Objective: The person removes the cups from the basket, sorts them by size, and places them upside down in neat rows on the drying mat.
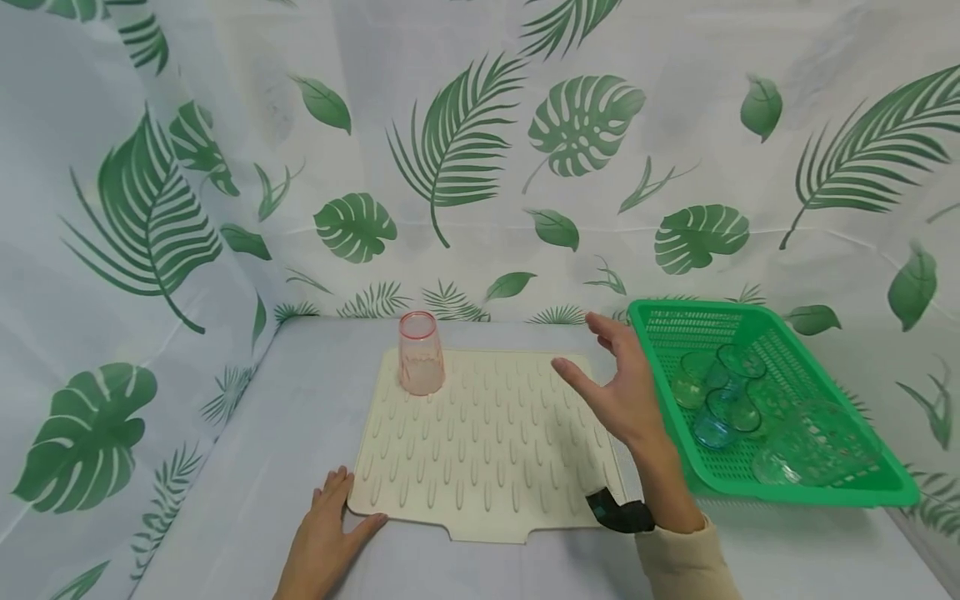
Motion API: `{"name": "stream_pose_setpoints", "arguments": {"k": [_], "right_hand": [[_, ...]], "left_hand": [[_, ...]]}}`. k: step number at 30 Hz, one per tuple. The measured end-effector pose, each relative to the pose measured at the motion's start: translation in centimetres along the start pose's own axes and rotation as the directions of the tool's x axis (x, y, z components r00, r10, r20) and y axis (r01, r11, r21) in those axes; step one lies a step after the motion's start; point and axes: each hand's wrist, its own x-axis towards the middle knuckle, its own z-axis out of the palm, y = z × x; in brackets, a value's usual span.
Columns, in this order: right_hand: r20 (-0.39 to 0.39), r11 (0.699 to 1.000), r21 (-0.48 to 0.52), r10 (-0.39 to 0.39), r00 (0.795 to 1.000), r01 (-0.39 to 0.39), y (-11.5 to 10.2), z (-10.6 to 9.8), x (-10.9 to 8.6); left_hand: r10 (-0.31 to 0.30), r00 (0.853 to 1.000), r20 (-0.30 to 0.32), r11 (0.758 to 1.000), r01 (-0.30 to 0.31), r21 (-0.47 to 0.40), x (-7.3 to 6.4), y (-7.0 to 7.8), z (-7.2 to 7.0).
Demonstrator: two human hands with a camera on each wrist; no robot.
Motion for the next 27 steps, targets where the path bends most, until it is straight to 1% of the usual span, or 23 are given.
{"name": "stream_pose_setpoints", "arguments": {"k": [2, 4, 7, 11, 15, 18, 21, 25, 27], "right_hand": [[-0.038, 1.0, -0.002, -0.002, 0.999, 0.002, 0.3, -0.8, -0.1], [-0.071, 1.0, -0.005, 0.014, 0.997, -0.015, 0.6, -1.8, -0.2], [-0.116, 0.997, -0.02, 0.073, 0.991, -0.076, 0.8, -3.4, -0.3], [-0.163, 0.983, -0.054, 0.166, 0.973, -0.176, 1.1, -5.7, -0.7], [-0.238, 0.969, -0.084, 0.207, 0.949, -0.232, 1.7, -7.9, -1.1], [-0.306, 0.958, -0.09, 0.233, 0.923, -0.272, 2.3, -9.5, -1.5], [-0.376, 0.942, -0.092, 0.266, 0.887, -0.322, 3.1, -11.0, -2.0], [-0.433, 0.898, -0.1, 0.349, 0.831, -0.429, 4.0, -12.7, -2.8], [-0.448, 0.874, -0.109, 0.382, 0.809, -0.473, 4.4, -13.4, -3.2]], "left_hand": [[0.0, 1.0, 0.002, 1.0, 0.0, 0.001, 0.0, 0.0, 0.0], [-0.004, 1.0, 0.009, 1.0, 0.004, -0.003, 0.0, 0.0, 0.0], [-0.005, 1.0, 0.009, 1.0, 0.005, -0.017, 0.0, -0.1, 0.0], [-0.005, 1.0, 0.014, 1.0, 0.005, -0.028, 0.0, -0.2, 0.0], [-0.013, 1.0, 0.027, 1.0, 0.014, -0.025, 0.0, -0.2, 0.0], [-0.006, 1.0, 0.022, 1.0, 0.007, -0.016, 0.0, -0.3, -0.1], [-0.011, 1.0, 0.026, 1.0, 0.011, -0.01, 0.0, -0.2, -0.1], [-0.008, 0.999, 0.034, 1.0, 0.008, -0.003, 0.0, -0.2, -0.2], [0.002, 0.999, 0.034, 1.0, -0.002, -0.001, -0.1, -0.2, -0.2]]}}
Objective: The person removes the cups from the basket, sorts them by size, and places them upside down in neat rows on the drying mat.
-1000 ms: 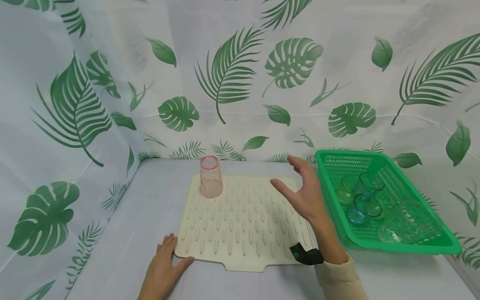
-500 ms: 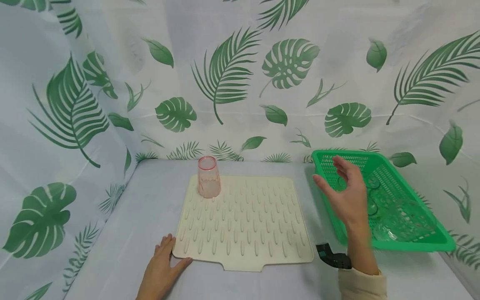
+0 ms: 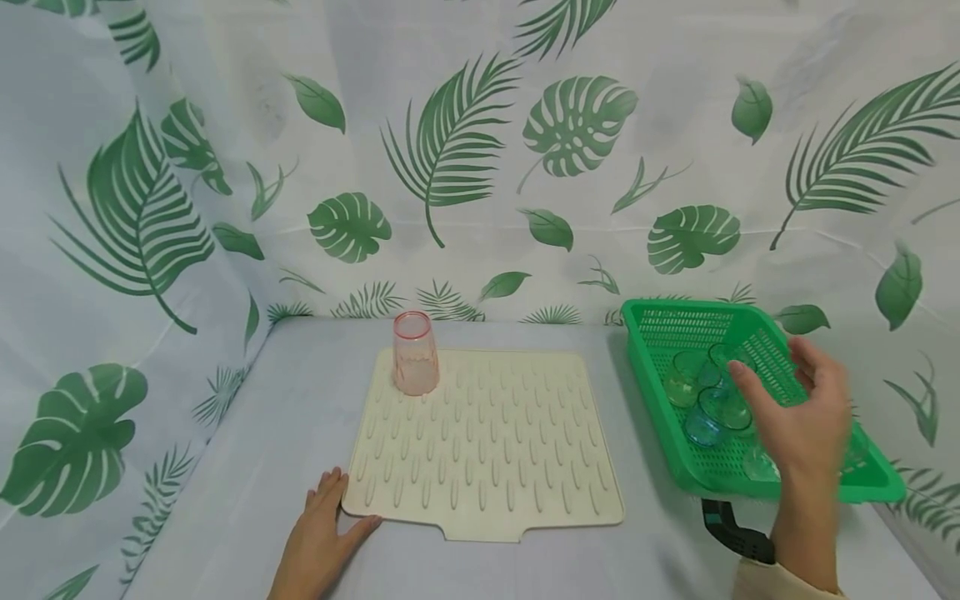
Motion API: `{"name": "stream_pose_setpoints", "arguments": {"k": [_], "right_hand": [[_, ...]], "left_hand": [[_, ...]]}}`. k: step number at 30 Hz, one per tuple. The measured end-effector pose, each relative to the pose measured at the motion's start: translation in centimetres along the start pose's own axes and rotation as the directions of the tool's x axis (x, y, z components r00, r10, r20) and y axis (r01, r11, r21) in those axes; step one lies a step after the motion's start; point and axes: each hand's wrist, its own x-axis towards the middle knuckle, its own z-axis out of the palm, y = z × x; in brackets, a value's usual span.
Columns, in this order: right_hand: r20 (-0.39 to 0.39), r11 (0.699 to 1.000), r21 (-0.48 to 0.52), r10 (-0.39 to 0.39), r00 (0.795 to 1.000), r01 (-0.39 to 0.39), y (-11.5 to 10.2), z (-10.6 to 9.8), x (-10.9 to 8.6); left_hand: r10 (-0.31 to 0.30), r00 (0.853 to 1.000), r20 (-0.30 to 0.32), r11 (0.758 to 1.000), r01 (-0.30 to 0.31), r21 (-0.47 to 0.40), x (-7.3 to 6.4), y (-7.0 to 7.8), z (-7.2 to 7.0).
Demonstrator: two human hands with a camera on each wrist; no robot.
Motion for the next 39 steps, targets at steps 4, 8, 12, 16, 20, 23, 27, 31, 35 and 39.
{"name": "stream_pose_setpoints", "arguments": {"k": [4, 8, 12, 16, 20, 23, 27, 31, 35, 39], "right_hand": [[-0.022, 0.998, -0.036, 0.054, 0.998, -0.055, 1.1, -0.8, 0.1], [-0.041, 0.991, -0.073, 0.107, 0.993, -0.11, 2.3, -1.5, 0.3], [-0.013, 0.981, -0.115, 0.156, 0.988, -0.156, 3.6, -2.3, 0.3], [0.008, 0.971, -0.176, 0.165, 0.986, -0.161, 4.8, -2.9, 0.2], [0.015, 0.952, -0.242, 0.195, 0.981, -0.186, 5.6, -3.2, 0.4], [0.034, 0.935, -0.277, 0.238, 0.971, -0.219, 6.0, -3.3, 0.7], [0.06, 0.927, -0.283, 0.272, 0.96, -0.245, 6.5, -3.3, 1.0], [0.07, 0.925, -0.296, 0.269, 0.961, -0.238, 6.9, -3.1, 1.2], [0.03, 0.923, -0.321, 0.232, 0.972, -0.211, 7.3, -3.0, 1.1], [0.021, 0.919, -0.334, 0.23, 0.973, -0.21, 7.7, -3.2, 1.1]], "left_hand": [[-0.003, 1.0, 0.002, 1.0, 0.003, -0.002, -0.1, -0.1, -0.1], [-0.028, 1.0, 0.012, 1.0, 0.028, -0.012, 0.0, -0.3, 0.1], [-0.034, 0.999, 0.022, 0.999, 0.035, -0.022, 0.0, -0.4, 0.2], [-0.034, 0.999, 0.025, 0.999, 0.035, -0.022, 0.0, -0.3, 0.1], [-0.031, 0.999, 0.018, 0.999, 0.031, -0.015, -0.1, -0.1, -0.1], [-0.032, 0.999, 0.017, 0.999, 0.032, -0.014, -0.1, -0.1, -0.1], [-0.027, 0.999, 0.016, 0.999, 0.028, -0.017, -0.1, -0.1, 0.0], [-0.021, 1.0, 0.013, 1.0, 0.021, -0.018, 0.0, 0.0, 0.0], [-0.023, 1.0, 0.016, 1.0, 0.023, -0.012, 0.1, 0.0, 0.1], [-0.015, 1.0, 0.015, 1.0, 0.015, 0.002, 0.1, 0.0, 0.2]]}}
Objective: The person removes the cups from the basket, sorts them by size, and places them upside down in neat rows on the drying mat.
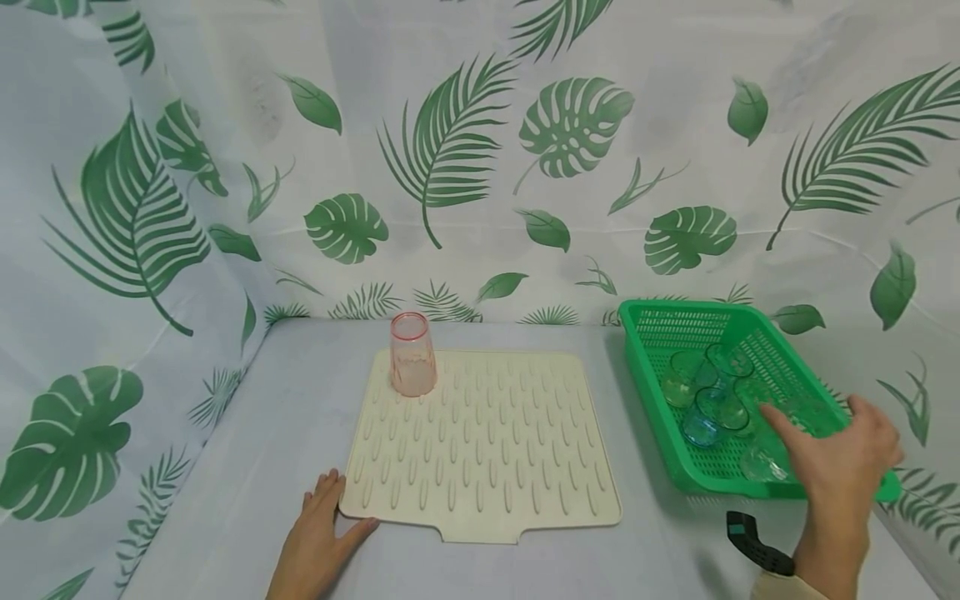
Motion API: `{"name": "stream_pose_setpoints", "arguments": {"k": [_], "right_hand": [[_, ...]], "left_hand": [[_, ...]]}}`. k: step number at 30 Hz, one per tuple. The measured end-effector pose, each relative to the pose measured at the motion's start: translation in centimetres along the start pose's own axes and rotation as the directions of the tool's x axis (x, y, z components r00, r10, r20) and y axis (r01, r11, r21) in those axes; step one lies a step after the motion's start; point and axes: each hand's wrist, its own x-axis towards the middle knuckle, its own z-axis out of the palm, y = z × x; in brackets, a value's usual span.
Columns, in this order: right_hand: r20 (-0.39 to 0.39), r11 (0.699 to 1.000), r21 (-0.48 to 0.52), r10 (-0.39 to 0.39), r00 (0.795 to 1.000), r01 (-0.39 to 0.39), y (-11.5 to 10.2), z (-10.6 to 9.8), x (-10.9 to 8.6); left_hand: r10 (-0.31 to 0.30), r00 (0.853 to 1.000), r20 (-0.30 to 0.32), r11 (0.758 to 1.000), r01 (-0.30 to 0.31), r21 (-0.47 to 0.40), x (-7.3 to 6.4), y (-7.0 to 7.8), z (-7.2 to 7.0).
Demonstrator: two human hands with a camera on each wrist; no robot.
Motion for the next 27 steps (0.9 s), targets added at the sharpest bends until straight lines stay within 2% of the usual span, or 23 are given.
{"name": "stream_pose_setpoints", "arguments": {"k": [7, 16, 19, 24, 27], "right_hand": [[0.126, 0.994, -0.013, 0.109, 0.986, -0.108, 0.4, -0.1, 0.4], [0.161, 0.986, -0.002, 0.167, 0.973, -0.168, 0.9, 0.2, 0.9], [0.19, 0.977, 0.018, 0.207, 0.96, -0.214, 0.9, 0.2, 0.9], [0.256, 0.957, 0.022, 0.276, 0.926, -0.291, 1.1, 0.1, 1.1], [0.269, 0.953, 0.016, 0.288, 0.919, -0.303, 1.3, 0.0, 1.2]], "left_hand": [[0.002, 1.0, -0.002, 1.0, -0.001, 0.01, 0.0, 0.1, 0.0], [0.006, 1.0, -0.006, 1.0, -0.006, 0.018, 0.0, 0.2, 0.0], [0.001, 1.0, -0.004, 1.0, -0.001, 0.017, 0.0, 0.2, 0.0], [-0.013, 1.0, 0.0, 1.0, 0.013, 0.016, 0.0, 0.0, 0.0], [-0.009, 1.0, -0.001, 1.0, 0.009, 0.019, 0.0, 0.1, 0.0]]}}
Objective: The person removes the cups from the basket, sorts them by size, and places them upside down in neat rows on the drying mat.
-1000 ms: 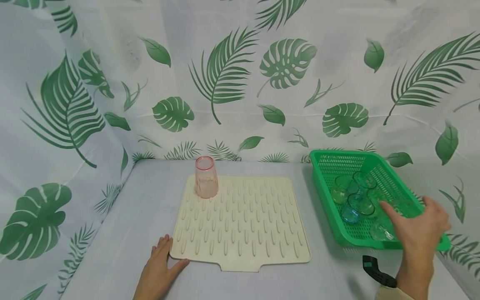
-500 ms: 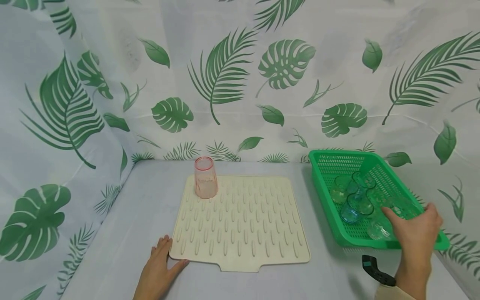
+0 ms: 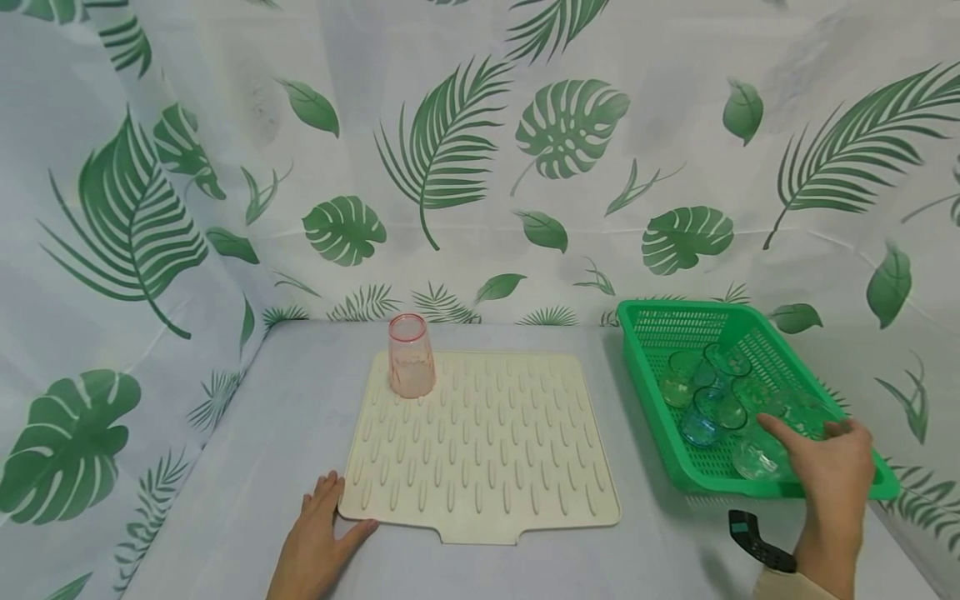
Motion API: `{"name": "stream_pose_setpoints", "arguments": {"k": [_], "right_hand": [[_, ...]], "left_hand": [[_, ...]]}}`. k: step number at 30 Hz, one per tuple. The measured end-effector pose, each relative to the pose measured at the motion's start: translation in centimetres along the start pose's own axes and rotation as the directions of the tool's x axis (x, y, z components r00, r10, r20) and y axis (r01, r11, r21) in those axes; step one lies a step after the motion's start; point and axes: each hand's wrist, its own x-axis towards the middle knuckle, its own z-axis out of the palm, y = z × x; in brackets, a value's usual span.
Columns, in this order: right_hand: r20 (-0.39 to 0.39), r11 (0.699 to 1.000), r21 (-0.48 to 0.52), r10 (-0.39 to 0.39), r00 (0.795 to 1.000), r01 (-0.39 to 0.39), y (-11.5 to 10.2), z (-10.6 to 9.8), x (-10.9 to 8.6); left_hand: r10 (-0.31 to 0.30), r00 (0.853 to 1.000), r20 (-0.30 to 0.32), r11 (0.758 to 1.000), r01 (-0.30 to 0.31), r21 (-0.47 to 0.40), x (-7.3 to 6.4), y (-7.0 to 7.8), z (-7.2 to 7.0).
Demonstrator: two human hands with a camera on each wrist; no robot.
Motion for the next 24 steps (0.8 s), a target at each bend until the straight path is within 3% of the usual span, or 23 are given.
{"name": "stream_pose_setpoints", "arguments": {"k": [12, 19, 24], "right_hand": [[-0.06, 0.998, 0.053, 0.028, 0.998, -0.025, 0.1, 0.4, 0.2], [-0.182, 0.991, 0.133, 0.041, 0.982, -0.017, -1.1, 0.2, -1.0], [-0.296, 0.967, 0.245, 0.004, 0.955, 0.071, -2.2, 0.3, -2.4]], "left_hand": [[0.002, 1.0, -0.005, 1.0, -0.002, -0.013, -0.1, 0.0, 0.0], [-0.004, 1.0, -0.005, 1.0, 0.004, -0.008, -0.1, 0.1, -0.1], [-0.003, 1.0, -0.004, 1.0, 0.003, -0.012, -0.1, 0.1, -0.1]]}}
